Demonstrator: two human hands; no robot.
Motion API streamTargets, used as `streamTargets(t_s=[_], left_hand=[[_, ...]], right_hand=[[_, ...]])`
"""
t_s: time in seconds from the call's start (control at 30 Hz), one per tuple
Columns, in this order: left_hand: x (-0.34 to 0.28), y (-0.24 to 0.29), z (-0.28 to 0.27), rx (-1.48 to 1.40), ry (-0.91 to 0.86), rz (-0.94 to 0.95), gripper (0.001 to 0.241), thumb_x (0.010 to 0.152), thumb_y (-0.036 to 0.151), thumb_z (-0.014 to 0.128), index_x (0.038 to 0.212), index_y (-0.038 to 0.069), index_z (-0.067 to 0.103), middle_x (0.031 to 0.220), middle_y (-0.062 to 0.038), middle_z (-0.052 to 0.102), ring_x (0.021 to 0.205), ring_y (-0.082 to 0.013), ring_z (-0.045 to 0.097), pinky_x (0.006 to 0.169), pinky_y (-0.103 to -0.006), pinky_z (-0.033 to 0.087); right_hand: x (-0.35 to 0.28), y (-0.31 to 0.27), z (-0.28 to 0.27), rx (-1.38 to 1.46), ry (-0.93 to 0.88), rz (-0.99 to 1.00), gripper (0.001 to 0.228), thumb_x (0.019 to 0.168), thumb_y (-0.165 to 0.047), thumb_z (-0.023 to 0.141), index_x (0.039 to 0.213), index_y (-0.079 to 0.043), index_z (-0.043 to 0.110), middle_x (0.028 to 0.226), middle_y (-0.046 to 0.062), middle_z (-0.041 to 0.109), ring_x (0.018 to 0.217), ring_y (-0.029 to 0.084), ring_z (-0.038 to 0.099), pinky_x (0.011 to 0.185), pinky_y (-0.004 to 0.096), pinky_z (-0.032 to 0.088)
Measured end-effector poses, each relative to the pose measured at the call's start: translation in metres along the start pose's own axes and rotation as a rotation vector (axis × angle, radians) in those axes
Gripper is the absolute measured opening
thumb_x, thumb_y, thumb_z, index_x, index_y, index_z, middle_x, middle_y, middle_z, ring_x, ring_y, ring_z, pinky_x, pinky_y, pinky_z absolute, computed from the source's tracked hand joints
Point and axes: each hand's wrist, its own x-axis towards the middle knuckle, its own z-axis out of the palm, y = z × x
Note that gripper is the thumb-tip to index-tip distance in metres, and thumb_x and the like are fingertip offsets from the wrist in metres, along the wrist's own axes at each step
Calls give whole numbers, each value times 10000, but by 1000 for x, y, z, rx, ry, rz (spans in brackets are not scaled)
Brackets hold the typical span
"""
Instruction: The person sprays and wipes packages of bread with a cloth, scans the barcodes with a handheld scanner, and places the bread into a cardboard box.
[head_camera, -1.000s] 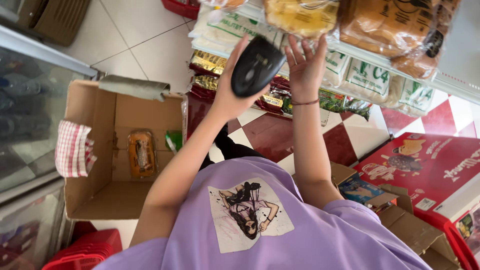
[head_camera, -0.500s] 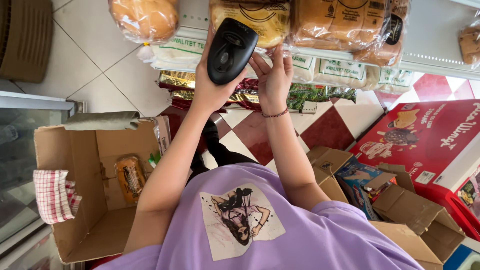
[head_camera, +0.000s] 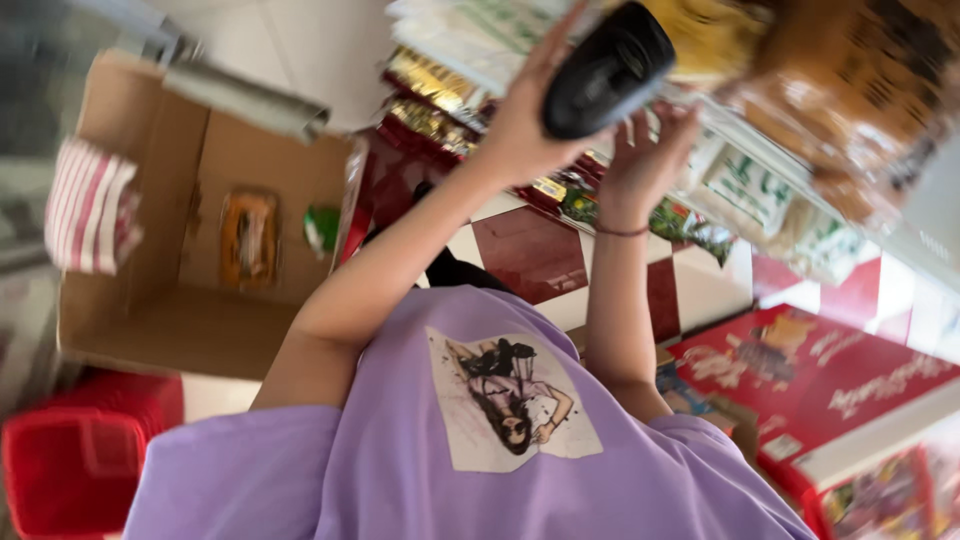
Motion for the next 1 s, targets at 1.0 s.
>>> streamTargets(t_s=[1.0], left_hand=[[-557,-291,-217,863,13,-1699,657,853,74,810,1436,29,512,1426,-173,509,1341,-345,502,1104,-554,416]], right_hand=[[-279,436,61,-1135,-1431,439,99,955,-64,669,1052,-47,671,887,15,685,727,78,667,625,228,526]])
